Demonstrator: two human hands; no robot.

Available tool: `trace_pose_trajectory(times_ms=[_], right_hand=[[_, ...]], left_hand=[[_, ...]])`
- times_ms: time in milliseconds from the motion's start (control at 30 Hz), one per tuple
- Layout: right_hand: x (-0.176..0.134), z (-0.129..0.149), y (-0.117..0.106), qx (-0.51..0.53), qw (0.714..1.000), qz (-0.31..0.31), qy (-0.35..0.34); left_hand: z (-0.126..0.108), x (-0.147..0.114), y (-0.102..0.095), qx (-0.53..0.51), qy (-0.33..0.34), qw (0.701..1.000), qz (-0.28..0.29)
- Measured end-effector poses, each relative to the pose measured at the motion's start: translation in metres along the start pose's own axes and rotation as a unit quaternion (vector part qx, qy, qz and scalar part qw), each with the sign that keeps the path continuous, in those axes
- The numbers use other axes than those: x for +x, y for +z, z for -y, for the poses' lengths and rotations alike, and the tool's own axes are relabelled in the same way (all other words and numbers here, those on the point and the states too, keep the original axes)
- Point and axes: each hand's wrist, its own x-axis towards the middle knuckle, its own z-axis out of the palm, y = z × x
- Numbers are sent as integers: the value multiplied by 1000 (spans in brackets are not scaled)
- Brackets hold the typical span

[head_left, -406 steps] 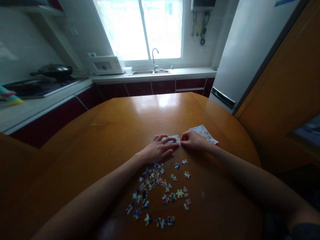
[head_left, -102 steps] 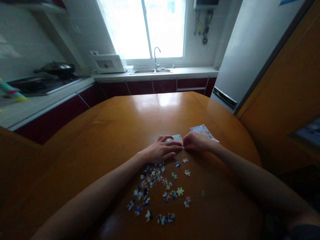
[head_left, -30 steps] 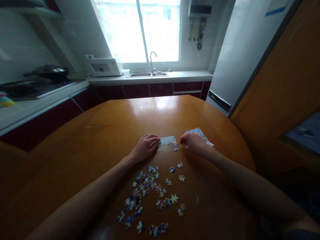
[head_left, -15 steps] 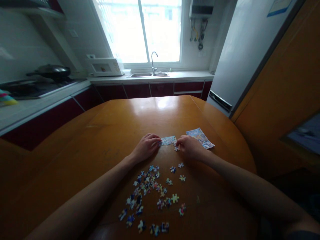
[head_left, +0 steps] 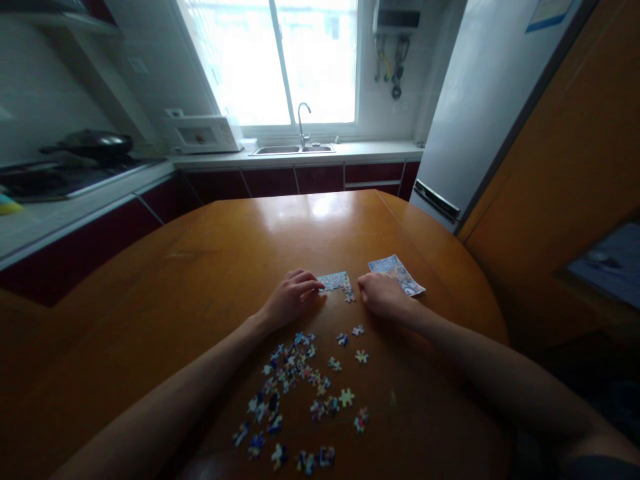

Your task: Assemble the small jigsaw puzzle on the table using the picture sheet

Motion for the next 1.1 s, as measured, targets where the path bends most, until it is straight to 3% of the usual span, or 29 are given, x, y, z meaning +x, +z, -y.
trace_pose_trajectory(times_ms=[300,1100], right_hand=[[2,-1,4,-17,1000,9,1],[2,-1,0,-9,1000,27,8]], left_hand=[[-3,0,-2,1,-12,1000,18],[-5,2,2,-69,5,998,-9]])
